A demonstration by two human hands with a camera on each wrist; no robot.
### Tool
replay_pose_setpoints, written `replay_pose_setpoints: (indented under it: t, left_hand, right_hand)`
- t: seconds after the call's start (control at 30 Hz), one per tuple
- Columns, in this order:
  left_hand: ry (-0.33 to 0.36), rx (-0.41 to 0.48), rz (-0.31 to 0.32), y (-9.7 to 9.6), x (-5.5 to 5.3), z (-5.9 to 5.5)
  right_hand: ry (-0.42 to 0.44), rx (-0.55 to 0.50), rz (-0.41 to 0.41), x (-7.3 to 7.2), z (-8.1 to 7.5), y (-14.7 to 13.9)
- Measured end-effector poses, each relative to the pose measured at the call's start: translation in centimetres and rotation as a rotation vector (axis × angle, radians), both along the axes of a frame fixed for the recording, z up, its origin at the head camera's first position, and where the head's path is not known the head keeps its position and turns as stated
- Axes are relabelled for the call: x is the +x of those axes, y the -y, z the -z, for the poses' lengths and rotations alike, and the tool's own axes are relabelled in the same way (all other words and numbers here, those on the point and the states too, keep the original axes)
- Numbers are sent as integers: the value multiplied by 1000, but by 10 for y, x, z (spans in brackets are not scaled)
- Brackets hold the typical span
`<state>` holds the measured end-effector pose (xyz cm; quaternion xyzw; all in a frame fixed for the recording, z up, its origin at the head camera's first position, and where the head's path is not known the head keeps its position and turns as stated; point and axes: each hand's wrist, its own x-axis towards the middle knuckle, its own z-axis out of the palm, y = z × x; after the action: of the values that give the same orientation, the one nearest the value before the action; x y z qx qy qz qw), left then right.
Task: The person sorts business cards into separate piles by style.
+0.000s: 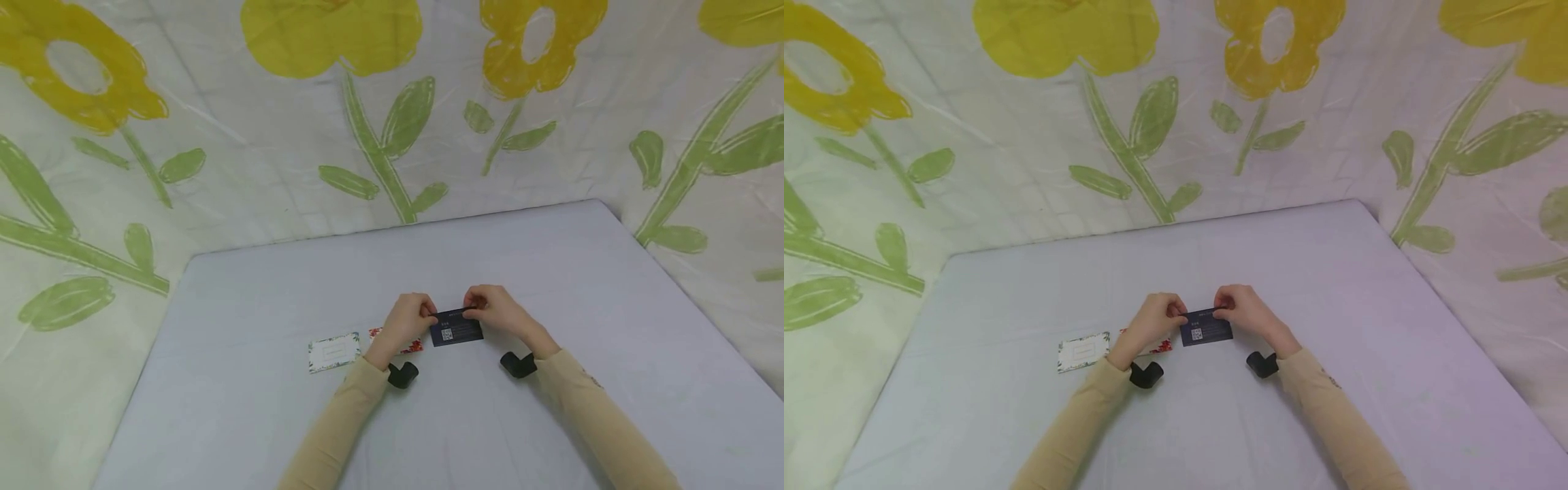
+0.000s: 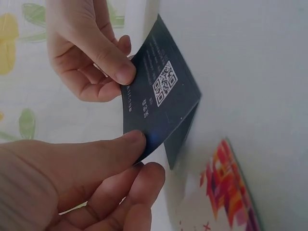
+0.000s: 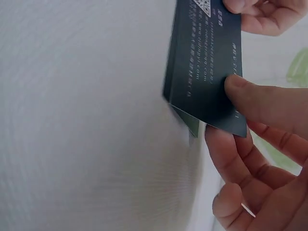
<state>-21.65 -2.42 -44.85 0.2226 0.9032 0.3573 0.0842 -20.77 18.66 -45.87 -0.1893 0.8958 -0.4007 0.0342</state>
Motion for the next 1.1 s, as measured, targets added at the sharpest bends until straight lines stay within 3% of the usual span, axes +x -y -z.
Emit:
replay_pose_setpoints:
  t: [0.27,0.5,1.1]
  left_hand:
    - [-86,-81,-23,-3,3,4]
    - [-127,-141,-36,-6,5,4]
    - [-155,-242,-79,-7,9,5]
  right_hand:
    - [-68,93,12,1,2,4]
    - [-78,148,43,6,-1,7]
    - [-103,298,54,2,2,16]
